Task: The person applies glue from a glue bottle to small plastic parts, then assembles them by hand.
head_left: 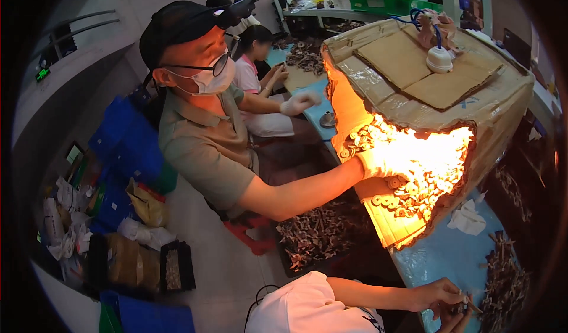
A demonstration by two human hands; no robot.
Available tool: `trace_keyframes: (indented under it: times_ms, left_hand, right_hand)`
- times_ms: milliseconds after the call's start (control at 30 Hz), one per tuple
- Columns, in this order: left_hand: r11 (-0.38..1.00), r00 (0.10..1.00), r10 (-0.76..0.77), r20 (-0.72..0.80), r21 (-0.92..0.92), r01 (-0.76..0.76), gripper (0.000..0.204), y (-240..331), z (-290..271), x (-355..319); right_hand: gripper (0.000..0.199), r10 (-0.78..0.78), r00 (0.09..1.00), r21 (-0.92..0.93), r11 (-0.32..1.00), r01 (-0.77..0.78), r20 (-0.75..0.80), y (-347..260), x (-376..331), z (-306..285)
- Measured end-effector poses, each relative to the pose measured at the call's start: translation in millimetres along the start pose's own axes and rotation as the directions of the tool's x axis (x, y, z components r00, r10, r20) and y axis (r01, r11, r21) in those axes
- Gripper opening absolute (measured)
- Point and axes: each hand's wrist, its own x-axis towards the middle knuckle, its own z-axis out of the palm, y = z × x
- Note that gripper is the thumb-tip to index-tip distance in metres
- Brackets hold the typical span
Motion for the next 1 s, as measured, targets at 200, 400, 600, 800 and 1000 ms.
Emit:
trace_keyframes:
  times_ms: [200,400,600,800,1000]
  left_hand:
    - [1.0,1.0,-0.02,-0.007,-0.012,0.02,0.033,-8.1,-1.9,1.9]
    - [0.999,0.999,-0.045,-0.004,-0.012,0.045,0.033,-8.8,2.4,5.0]
    - [0.999,0.999,-0.045,-0.001,-0.021,0.045,0.033,-10.8,6.1,8.8]
    - [0.999,0.999,-0.035,-0.01,-0.021,0.035,0.032,-12.9,11.0,8.6]
    - [0.999,1.0,-0.031,0.0,-0.021,0.031,0.031,-14.7,13.8,7.6]
  right_hand:
    - [0.04,0.047,0.998,-0.014,0.999,-0.048,-0.031,1.9,-1.1,-2.0]
    - [0.04,0.074,0.996,0.06,0.996,-0.071,-0.049,2.4,-3.5,-5.8]
    - [0.04,0.066,0.996,0.065,0.996,-0.062,-0.06,1.0,-2.0,-8.4]
    - [0.04,0.047,0.997,0.078,0.996,-0.041,-0.068,2.0,-2.0,-11.5]
    - [0.04,0.047,0.998,0.125,0.991,-0.04,-0.047,6.8,-4.3,-16.9]
